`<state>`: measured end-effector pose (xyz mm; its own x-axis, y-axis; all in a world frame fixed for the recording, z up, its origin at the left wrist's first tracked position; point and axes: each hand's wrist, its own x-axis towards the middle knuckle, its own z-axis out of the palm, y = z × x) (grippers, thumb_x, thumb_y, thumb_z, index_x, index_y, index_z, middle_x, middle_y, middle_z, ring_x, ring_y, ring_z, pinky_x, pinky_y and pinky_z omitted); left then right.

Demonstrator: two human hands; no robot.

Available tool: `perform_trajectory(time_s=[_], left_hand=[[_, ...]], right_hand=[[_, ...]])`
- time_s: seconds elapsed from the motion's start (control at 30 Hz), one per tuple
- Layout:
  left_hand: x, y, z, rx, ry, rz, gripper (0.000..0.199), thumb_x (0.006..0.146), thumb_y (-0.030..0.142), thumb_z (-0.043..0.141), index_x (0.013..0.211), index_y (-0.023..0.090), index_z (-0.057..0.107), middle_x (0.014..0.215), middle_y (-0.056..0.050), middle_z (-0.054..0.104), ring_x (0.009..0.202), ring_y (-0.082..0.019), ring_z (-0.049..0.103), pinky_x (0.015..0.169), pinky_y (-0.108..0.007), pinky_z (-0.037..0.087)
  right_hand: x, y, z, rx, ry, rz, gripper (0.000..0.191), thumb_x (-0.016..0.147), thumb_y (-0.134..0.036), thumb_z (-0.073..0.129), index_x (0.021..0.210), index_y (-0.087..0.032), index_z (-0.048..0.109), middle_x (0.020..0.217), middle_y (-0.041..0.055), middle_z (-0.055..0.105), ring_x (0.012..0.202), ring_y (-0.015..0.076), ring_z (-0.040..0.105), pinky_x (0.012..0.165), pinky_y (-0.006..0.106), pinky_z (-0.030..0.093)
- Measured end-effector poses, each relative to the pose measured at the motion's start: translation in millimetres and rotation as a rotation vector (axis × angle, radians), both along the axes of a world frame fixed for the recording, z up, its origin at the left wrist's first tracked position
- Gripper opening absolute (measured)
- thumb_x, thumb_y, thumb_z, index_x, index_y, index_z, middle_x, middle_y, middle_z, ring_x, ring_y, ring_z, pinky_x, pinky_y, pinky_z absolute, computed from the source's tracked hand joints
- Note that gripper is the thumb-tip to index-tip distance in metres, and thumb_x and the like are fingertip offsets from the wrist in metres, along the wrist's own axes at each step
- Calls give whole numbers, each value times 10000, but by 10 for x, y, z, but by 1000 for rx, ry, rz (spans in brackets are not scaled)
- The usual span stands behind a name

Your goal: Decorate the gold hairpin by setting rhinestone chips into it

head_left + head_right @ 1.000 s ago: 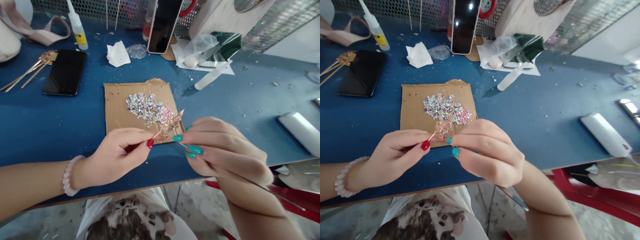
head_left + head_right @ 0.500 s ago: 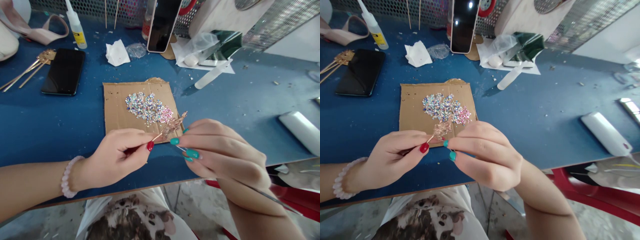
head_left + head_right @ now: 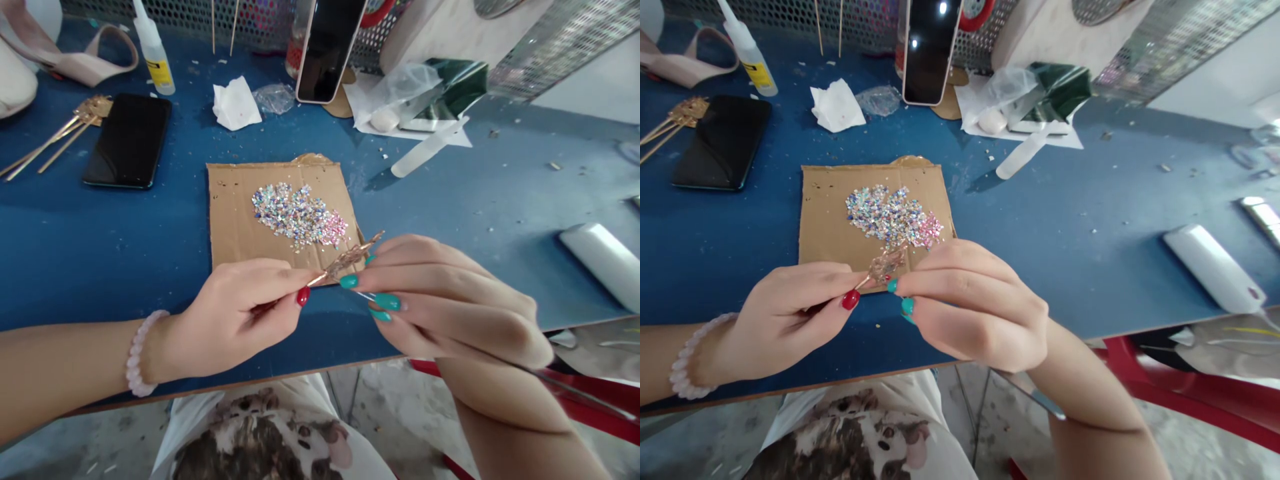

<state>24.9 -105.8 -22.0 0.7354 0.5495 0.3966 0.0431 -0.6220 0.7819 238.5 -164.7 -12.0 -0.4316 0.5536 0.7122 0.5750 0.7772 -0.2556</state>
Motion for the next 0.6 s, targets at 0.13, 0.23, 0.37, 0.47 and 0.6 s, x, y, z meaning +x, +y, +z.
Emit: perform_trajectory(time_s=[0.13, 0.23, 0.37, 0.47, 0.6], left_hand=[[2, 0, -7, -5, 4, -11, 188, 854, 24, 450, 801, 134, 593, 591, 63, 404, 522, -61, 364, 496, -172, 323], [5, 0, -7, -23, 2, -14, 191, 848, 25, 450, 791, 139, 593, 583, 65, 402, 513, -59, 357, 491, -168, 322], [13, 11, 0, -128, 6, -24, 212, 854, 53, 447, 724, 144, 586, 569, 64, 384, 505, -56, 355, 480, -165, 322], [20, 23, 1, -315, -12, -56, 212, 868, 93, 457, 734, 145, 613, 580, 56, 425, 515, -56, 382, 471, -155, 334], [33, 33, 3, -558, -34, -86, 208, 875, 150, 476, 782, 146, 663, 575, 54, 454, 498, -54, 375, 437, -149, 326]], right_hand=[[29, 93, -7, 67, -11, 126, 167, 774, 0, 576, 701, -149, 554, 880, 98, 706, 827, 184, 674, 678, 358, 596], [35, 106, -21, 19, 4, 145, 171, 803, -42, 568, 682, -159, 537, 884, 93, 703, 843, 184, 669, 674, 355, 595], [30, 104, -47, -30, 46, 121, 226, 844, -76, 529, 639, -170, 523, 874, 83, 705, 834, 169, 662, 675, 345, 594], [21, 107, -35, 47, 29, 126, 208, 810, -17, 543, 659, -161, 534, 874, 97, 708, 825, 178, 668, 663, 352, 599], [10, 64, -12, 31, 1, 92, 185, 827, -35, 555, 701, -170, 543, 937, 103, 715, 879, 199, 683, 676, 379, 615]])
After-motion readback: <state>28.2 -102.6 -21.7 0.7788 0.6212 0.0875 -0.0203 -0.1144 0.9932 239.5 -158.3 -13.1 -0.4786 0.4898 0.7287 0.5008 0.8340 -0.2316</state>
